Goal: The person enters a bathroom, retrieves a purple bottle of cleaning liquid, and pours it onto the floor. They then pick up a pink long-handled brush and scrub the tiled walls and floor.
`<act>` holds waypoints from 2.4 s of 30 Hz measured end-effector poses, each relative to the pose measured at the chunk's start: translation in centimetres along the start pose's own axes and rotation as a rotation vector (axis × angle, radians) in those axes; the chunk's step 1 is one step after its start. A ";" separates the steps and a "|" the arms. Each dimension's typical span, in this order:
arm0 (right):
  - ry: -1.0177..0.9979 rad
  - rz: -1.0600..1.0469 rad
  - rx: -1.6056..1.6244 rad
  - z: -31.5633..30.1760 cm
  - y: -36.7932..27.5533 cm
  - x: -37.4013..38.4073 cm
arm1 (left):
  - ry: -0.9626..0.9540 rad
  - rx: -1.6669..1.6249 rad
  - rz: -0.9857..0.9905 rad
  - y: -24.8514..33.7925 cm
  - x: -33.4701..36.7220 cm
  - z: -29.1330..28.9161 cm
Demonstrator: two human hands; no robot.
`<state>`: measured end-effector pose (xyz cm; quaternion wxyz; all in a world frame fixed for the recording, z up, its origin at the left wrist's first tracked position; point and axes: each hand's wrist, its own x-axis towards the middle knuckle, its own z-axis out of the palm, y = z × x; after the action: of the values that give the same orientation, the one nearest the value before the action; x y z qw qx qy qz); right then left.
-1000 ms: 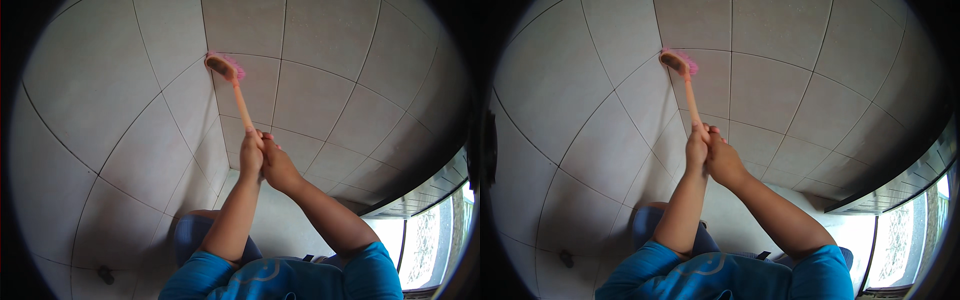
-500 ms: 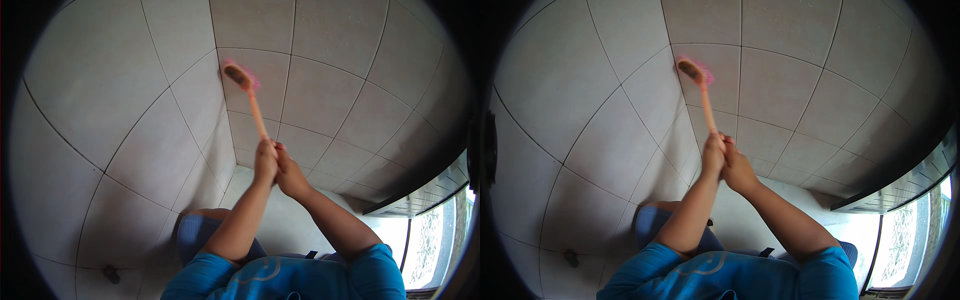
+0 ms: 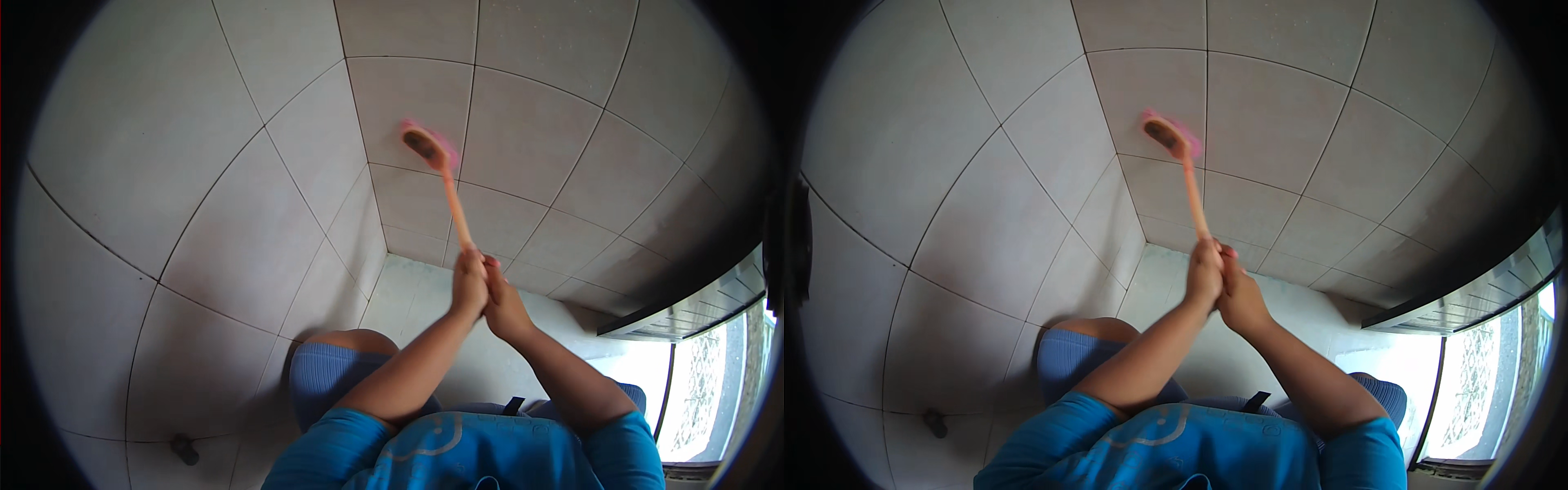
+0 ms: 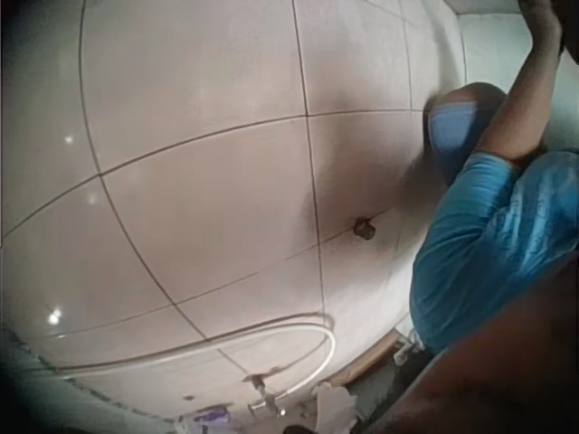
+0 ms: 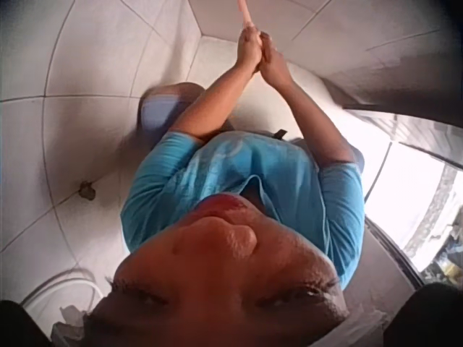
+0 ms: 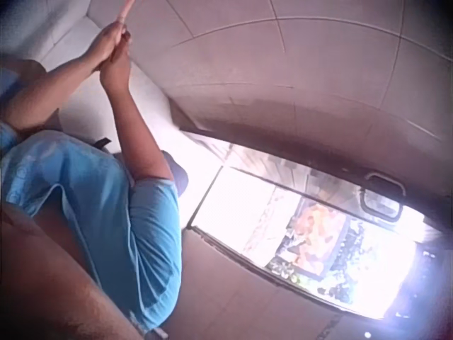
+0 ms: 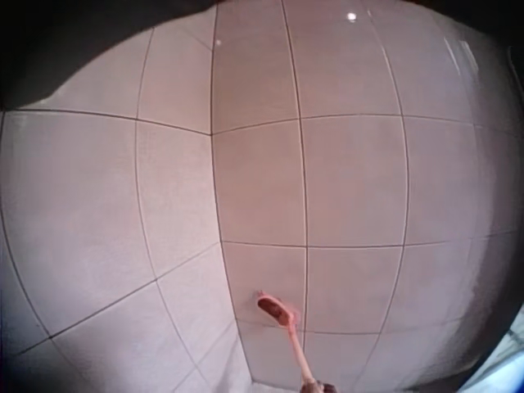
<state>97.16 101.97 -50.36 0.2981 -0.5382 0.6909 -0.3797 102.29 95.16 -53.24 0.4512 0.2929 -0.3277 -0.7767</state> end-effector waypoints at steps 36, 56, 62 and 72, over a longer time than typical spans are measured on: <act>-0.078 0.137 -0.297 -0.3 2.5 0.2 | 0.095 -0.207 -0.236 -3.6 0.8 -0.8; -0.463 0.576 0.589 -5.5 2.5 -3.6 | -0.281 -0.237 -0.329 -6.2 -1.5 -1.2; -0.202 0.639 0.868 -3.1 4.9 -3.7 | -0.155 -0.122 -0.451 -4.6 -1.5 -0.6; -0.176 0.308 0.288 3.4 3.0 4.8 | 0.384 -0.161 -0.158 -0.1 4.8 -4.5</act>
<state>97.22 97.02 -54.77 0.4854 -0.4093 0.6749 -0.3760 103.60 89.79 -56.84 0.4650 0.4232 -0.1487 -0.7632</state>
